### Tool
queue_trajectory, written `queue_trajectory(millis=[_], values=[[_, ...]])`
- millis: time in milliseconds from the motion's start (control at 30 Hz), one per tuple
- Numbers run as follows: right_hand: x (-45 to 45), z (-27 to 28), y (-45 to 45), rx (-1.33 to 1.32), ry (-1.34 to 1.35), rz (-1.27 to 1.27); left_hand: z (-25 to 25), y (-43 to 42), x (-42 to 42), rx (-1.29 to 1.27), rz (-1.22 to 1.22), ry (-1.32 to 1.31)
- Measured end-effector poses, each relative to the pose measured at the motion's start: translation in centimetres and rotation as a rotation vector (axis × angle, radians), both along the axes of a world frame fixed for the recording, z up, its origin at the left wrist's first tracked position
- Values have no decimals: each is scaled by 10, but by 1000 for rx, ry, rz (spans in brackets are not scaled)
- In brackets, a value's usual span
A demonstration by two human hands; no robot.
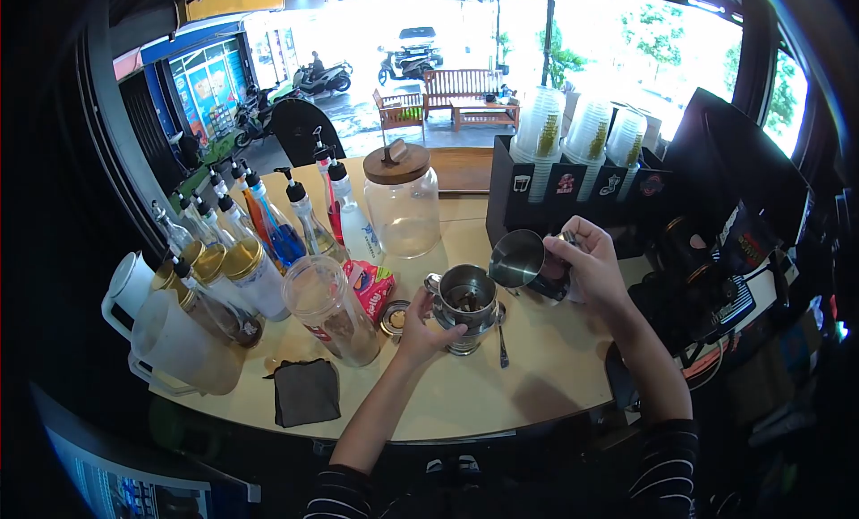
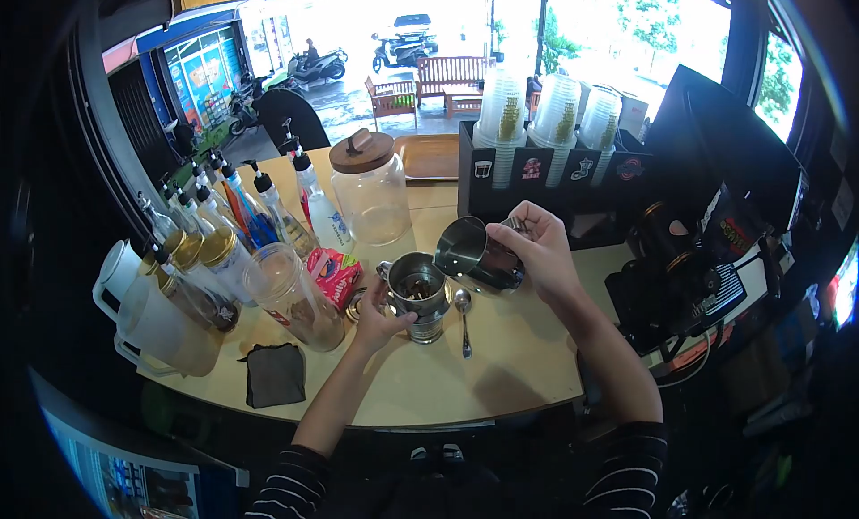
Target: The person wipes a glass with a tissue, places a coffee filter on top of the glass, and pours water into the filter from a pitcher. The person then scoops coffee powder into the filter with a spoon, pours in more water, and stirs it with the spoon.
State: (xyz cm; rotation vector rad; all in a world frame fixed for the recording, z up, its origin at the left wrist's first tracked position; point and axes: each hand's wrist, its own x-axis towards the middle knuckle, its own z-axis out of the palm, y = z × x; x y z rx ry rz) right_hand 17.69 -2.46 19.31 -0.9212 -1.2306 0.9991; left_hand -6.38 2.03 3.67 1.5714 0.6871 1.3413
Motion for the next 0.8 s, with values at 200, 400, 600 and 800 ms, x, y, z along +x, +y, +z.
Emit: queue_trajectory(millis=[200, 400, 600, 800], values=[[-4, 6, 4, 8, -30, 17, 2, -2, 1, 9, 9, -26], [-6, 10, 4, -10, -60, 72, 0, -1, 0, 5, 34, -6], [-6, 8, 8, 27, -155, 56, 6, -6, 2, -20, 19, -54], [-8, 9, 9, 13, -203, 50, 5, -4, 2, -12, 5, -59]])
